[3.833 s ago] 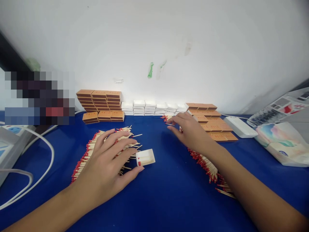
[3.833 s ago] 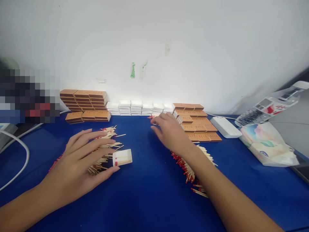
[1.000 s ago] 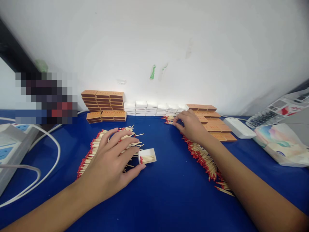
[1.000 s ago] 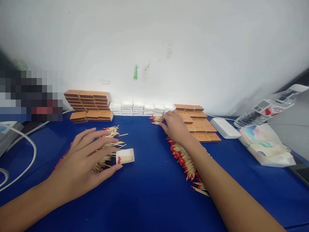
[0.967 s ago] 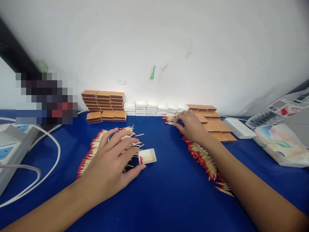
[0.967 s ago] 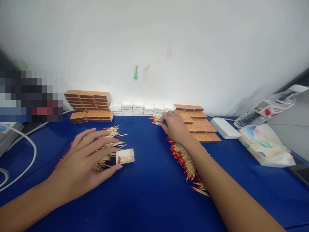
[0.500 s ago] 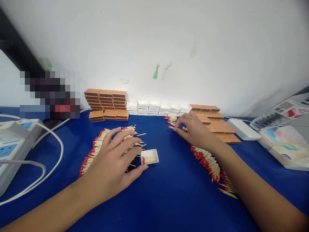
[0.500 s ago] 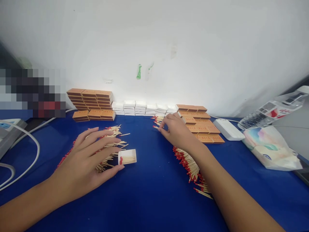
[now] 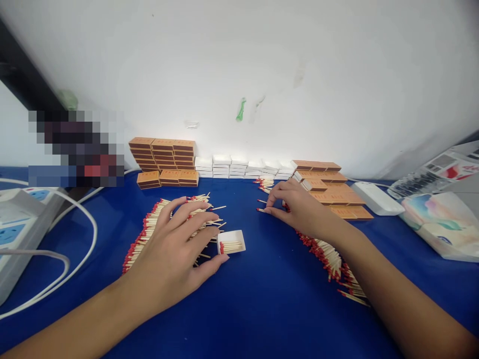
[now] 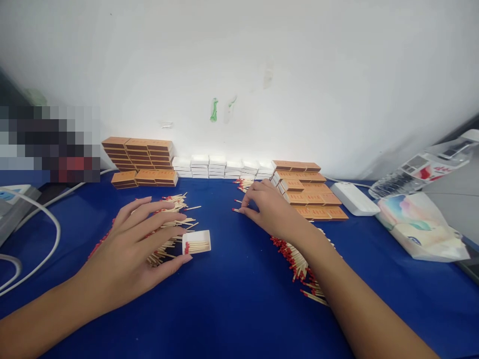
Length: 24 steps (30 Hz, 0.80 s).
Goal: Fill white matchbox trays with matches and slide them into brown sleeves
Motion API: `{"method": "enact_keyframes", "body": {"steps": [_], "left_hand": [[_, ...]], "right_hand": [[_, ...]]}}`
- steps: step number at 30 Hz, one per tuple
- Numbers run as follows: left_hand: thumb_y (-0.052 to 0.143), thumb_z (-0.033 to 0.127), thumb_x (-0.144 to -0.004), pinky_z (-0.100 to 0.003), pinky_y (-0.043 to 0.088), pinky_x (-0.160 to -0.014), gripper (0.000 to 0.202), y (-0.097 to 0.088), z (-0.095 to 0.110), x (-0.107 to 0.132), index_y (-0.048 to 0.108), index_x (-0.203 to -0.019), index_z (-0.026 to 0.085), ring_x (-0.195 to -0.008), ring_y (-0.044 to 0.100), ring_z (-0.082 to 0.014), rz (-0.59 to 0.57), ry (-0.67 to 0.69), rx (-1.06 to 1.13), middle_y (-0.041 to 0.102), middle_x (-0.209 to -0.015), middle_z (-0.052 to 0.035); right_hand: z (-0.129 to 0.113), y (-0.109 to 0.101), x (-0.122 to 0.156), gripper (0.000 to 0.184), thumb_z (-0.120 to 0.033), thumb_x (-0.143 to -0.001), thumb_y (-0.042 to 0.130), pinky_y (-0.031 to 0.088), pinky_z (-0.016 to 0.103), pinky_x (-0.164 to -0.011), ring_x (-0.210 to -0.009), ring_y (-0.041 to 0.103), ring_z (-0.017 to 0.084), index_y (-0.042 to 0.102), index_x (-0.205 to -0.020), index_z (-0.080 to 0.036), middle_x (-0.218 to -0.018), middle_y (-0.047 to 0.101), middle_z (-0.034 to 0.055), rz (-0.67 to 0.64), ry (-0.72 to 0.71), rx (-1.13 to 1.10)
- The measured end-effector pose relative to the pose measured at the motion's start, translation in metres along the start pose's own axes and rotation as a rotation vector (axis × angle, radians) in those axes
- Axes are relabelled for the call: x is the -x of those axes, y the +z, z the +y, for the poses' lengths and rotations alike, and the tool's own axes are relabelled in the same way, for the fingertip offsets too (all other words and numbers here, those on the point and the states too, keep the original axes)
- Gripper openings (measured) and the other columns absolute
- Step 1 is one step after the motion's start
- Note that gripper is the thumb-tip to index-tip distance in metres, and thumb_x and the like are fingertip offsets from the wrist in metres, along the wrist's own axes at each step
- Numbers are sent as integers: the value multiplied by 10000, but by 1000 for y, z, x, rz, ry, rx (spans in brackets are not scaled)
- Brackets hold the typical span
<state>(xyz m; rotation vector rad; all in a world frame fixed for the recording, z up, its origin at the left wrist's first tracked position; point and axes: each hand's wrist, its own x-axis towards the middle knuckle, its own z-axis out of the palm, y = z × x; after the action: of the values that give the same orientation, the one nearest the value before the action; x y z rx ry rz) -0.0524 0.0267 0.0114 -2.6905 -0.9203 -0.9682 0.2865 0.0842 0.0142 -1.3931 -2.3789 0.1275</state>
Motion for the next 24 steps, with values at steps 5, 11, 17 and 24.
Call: {"method": "enact_keyframes", "body": {"steps": [5,11,17,24], "left_hand": [[749,344,-1045,-625,394,-1263,145,-1,0,0,738,-1134,230,-1406,663,-354,-8,-3,-9,810,-1277,-78],[758,334,-1038,-641,422,-1240,146,0,-1,0,741,-1132,223,-1392,672,-366,-15,5,-8,810,-1272,-86],[738,348,-1052,-645,419,-1235,135,1,-1,-1,736,-1132,241,-1397,672,-365,-4,1,-26,818,-1274,-77],[723,352,-1056,-649,428,-1216,138,0,-1,-1,733,-1126,233,-1380,676,-377,-9,-11,-44,818,-1257,-76]], "right_hand": [[1,-1,0,150,-341,-1019,726,498,496,-962,-1058,609,320,762,-920,-233,-1018,735,108,-28,24,17],[4,1,2,166,-310,-1039,678,492,464,-902,-1025,603,309,769,-927,-228,-979,718,105,-61,-2,6],[-8,3,2,134,-249,-1043,671,517,475,-916,-1030,612,307,730,-926,-224,-1012,723,107,31,-57,22],[-70,-1,8,138,-229,-1094,646,537,518,-1037,-1114,634,293,713,-974,-232,-1147,740,108,81,-187,-65]]}}
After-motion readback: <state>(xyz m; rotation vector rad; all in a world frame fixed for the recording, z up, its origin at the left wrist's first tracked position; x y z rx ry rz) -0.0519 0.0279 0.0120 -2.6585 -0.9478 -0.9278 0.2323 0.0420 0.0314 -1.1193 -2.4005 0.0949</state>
